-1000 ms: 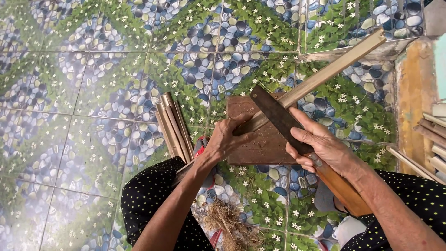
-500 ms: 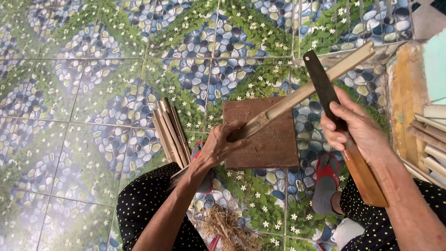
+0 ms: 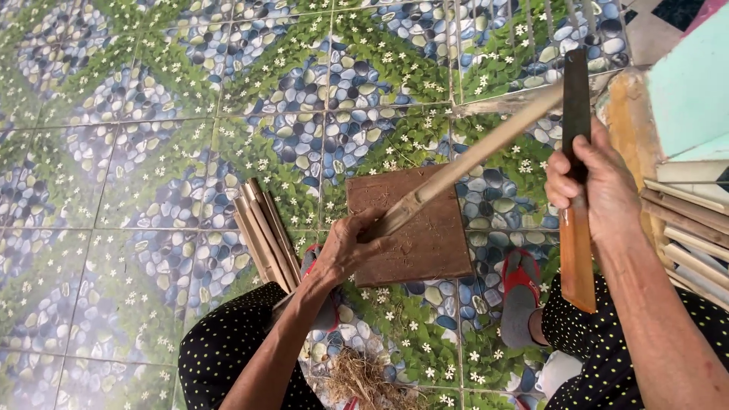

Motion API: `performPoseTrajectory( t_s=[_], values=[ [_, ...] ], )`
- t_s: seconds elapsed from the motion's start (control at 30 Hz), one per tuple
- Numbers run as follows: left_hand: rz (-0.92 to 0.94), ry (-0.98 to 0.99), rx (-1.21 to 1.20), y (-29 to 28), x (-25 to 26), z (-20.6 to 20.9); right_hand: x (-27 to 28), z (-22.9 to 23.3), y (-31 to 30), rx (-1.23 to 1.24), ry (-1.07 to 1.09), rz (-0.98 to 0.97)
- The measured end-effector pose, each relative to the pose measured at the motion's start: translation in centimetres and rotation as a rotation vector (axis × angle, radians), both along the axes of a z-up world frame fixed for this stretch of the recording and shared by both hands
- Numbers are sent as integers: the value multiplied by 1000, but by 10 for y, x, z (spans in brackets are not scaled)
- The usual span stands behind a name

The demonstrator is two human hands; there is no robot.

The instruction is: Using a large knife to shave or peel thin strips from a wooden stick while sitting on the floor.

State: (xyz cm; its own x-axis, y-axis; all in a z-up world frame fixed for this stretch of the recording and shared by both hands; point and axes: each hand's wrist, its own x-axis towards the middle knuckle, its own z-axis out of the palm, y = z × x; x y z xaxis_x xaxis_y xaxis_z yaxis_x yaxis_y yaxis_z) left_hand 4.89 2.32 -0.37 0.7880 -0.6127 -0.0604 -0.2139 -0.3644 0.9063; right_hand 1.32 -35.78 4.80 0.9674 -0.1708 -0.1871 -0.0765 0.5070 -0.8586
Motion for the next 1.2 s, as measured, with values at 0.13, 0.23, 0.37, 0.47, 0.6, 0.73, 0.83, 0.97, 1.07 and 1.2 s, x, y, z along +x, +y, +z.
performPoseTrajectory(
  t_s=[0.13,0.23,0.37,0.47,0.6,0.73,0.83,0.97,1.07,1.2],
  values=[
    [49,114,-84,-4,4,-2,0,6,31,84,-24,98],
    [93,352,-192,-2,7,-27,-8,-3,63,-22,17,209],
    [7,154,-114,1,6,-48,-10,5,84,37,-7,304],
    [62,-46,-38,2,8,-57,-9,3,85,3,11,304],
    [118,-205,-11,-3,6,-24,-10,5,84,-16,75,264],
    [211,-172,238,-9,3,-9,-11,13,97,-48,125,206],
    [286,-183,306,-10,6,-4,-10,11,100,15,141,160],
    [263,-485,350,-8,18,-13,-7,2,96,190,-21,293],
    [266,-549,386,-9,26,-16,-6,-6,98,240,-3,262],
    [354,-419,581,-19,29,-8,0,-26,99,242,-24,228]
  ],
)
